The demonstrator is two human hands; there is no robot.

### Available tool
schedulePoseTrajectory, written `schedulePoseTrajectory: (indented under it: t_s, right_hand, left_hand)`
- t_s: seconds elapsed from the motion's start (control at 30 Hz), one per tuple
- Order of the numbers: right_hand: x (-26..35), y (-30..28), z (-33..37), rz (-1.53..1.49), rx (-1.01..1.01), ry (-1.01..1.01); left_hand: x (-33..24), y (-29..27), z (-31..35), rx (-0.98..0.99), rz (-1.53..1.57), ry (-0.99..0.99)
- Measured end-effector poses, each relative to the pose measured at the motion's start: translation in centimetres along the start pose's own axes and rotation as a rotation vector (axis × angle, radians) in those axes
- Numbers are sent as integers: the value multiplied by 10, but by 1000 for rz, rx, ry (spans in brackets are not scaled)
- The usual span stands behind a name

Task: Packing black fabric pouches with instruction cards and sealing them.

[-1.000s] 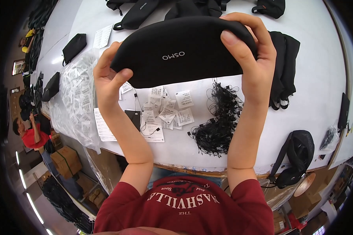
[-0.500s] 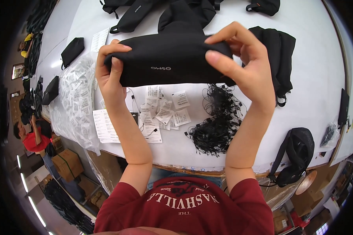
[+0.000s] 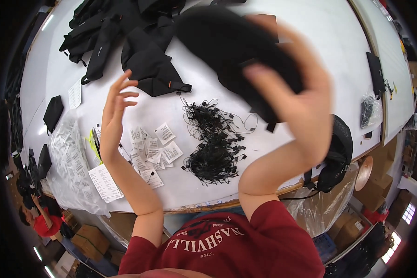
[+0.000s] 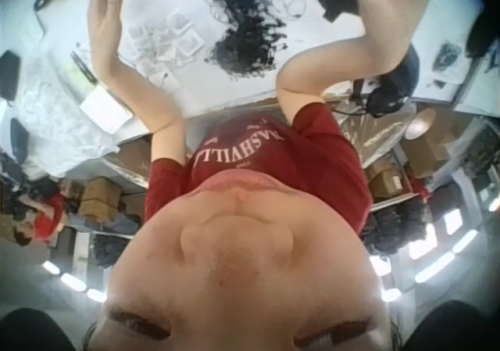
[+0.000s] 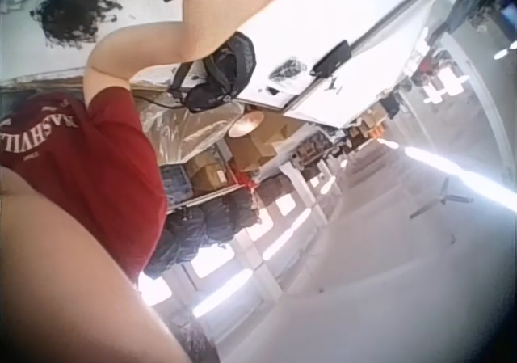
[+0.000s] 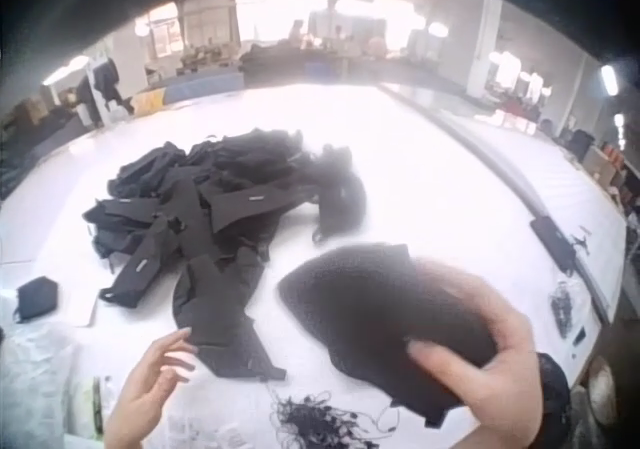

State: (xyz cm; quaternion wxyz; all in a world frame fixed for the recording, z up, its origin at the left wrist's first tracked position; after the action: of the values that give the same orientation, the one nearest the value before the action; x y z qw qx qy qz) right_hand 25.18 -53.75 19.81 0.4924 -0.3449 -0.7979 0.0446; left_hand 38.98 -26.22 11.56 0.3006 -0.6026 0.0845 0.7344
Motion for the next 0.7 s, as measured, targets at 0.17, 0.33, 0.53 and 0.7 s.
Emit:
schedulePoseTrajectory:
  t_s: [0.17,0.33,0.53,0.7]
  right_hand:
    - [-41,-35,14,291,-621,172]
    - [-114,-3,17,543,-153,395]
    - [-110,-6,9,306,-280,557]
    - [-117,3,9,415,-329,494]
  left_hand:
    - [15,-15,8,-65,-478,-223]
    - [22,-7,4,59,-612,-72]
    - [10,32,-5,117,-432,84]
    - [16,55,-13,19,-454,95]
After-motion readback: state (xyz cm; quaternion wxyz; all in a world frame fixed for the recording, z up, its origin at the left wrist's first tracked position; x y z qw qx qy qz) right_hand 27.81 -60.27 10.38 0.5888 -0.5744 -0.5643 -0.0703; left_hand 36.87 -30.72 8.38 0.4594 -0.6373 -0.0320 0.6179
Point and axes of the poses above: each hand's wrist, its own z-axis away from the middle knuckle, its own y-axis out of the palm, x = y × z, the point moved 1 cm from there along -z, towards the middle knuckle, and after that the axes turned 13 degrees about -y, right-handed, at the moved point
